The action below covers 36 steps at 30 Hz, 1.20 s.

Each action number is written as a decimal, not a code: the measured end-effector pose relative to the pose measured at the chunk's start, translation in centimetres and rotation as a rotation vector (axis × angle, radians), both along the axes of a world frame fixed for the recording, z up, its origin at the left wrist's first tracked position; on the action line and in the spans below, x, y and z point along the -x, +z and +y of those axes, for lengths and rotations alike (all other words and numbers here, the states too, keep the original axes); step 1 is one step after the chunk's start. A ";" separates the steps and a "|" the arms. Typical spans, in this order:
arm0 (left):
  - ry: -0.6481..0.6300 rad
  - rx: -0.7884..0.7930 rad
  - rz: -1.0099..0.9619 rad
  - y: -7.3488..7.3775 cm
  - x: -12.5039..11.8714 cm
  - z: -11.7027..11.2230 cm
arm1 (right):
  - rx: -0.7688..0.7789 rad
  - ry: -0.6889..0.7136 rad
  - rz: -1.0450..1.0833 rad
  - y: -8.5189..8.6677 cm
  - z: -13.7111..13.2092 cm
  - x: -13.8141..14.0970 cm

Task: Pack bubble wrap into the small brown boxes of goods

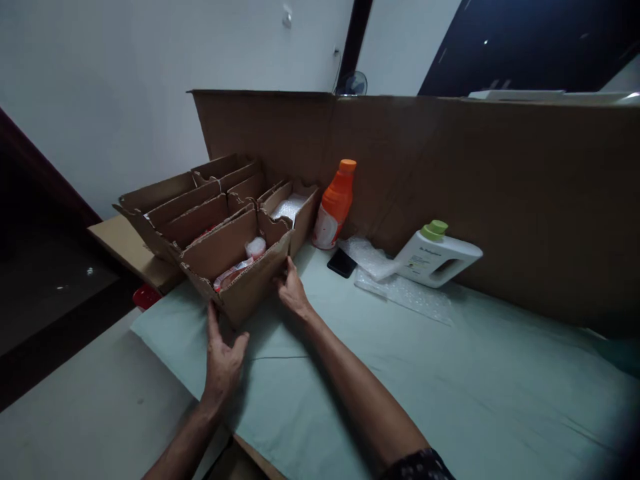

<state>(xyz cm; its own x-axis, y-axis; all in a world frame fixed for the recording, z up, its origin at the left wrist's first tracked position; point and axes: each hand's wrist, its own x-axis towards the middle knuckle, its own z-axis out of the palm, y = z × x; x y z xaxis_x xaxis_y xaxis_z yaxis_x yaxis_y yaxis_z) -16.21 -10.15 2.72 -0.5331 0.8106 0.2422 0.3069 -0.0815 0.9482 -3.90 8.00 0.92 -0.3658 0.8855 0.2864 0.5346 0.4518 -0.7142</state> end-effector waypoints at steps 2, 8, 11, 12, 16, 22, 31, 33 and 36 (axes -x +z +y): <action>0.012 0.002 -0.001 0.0 0.2 0.9 | 0.037 -0.033 -0.029 -0.4 -0.5 0.8; -0.084 0.066 -0.108 -2.2 0.2 -0.5 | 0.035 0.092 -0.166 -0.5 -7.2 -2.5; -0.145 0.179 -0.116 -4.1 0.4 -2.8 | 0.000 0.130 -0.219 -0.4 -12.2 -7.3; -0.159 0.211 -0.081 -4.7 0.4 -3.6 | -0.021 0.140 -0.251 -0.4 -13.9 -9.0; -0.286 0.158 0.230 -6.1 -0.8 -6.4 | -0.120 0.158 -0.422 -0.9 -20.0 -14.4; -0.492 -0.117 0.803 -6.9 -4.9 -9.6 | -0.192 0.163 -0.516 -1.8 -24.7 -17.0; -0.427 -0.457 0.931 12.7 -3.0 6.9 | -0.448 0.151 -0.393 -5.3 -23.9 -18.2; -0.328 -0.343 1.010 18.0 -2.6 14.4 | -0.587 0.091 -0.329 -7.6 -23.3 -18.0; -0.420 0.207 1.085 21.9 -3.1 24.3 | -0.739 -0.067 -0.210 -11.0 -22.8 -17.0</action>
<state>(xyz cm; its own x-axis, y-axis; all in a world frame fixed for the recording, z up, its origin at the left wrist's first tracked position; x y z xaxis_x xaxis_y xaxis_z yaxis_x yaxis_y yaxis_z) -13.16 14.19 24.58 0.1889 0.9502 0.2477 0.9457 -0.2440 0.2149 13.11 -14.79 -10.05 -0.4305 0.5132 0.7425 0.6684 0.7341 -0.1198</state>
